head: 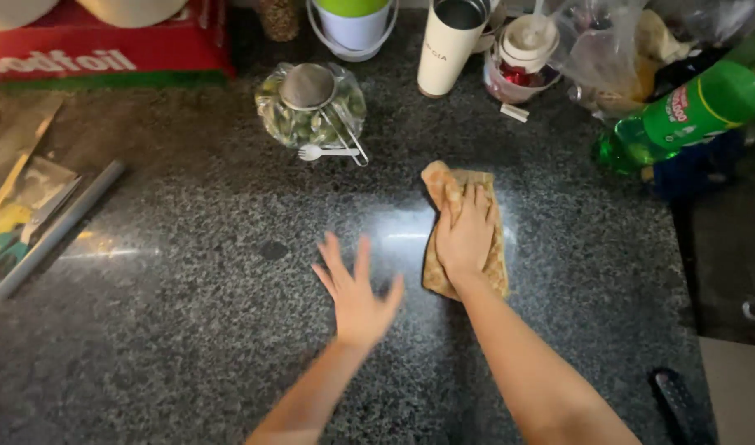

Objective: Cleaning and wiping a granite countertop with a cloth in a commercial bakery setting.

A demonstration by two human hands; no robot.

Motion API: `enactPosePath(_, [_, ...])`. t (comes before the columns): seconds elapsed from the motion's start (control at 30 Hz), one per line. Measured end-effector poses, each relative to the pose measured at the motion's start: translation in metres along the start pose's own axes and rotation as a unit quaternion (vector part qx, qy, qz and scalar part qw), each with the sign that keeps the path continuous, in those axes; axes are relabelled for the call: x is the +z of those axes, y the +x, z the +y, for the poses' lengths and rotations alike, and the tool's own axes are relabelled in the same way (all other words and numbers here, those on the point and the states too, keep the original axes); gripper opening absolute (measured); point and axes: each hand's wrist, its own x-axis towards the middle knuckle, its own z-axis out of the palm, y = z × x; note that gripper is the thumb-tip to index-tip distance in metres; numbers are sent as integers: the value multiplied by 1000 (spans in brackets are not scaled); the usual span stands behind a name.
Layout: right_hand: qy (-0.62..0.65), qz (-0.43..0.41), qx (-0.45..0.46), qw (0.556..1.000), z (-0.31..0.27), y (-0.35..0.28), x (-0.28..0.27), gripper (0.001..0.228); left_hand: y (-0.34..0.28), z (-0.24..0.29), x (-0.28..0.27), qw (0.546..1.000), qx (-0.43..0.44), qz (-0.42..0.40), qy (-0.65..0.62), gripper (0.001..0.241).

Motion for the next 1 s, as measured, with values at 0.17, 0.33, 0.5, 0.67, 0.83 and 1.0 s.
enactPosePath(0.17, [15,-34,4,999,-5,4,-5,51,137,-18,26,989,-117,84,18,122])
enactPosePath(0.33, [11,-37,12,999,-10,7,-6,55,228,-47,56,975,-187,96,65,140])
enactPosePath(0.5, [14,-39,15,999,-10,6,-4,59,270,-84,79,958,-207,153,124,139])
enactPosePath(0.67, [13,-41,26,999,-13,6,-10,58,302,-116,67,955,-195,172,144,127])
enactPosePath(0.83, [2,-51,20,998,-13,8,-10,56,344,-188,87,954,-131,225,149,111])
enactPosePath(1.0, [10,-51,14,999,-15,8,-10,52,375,-221,93,943,-141,245,177,98])
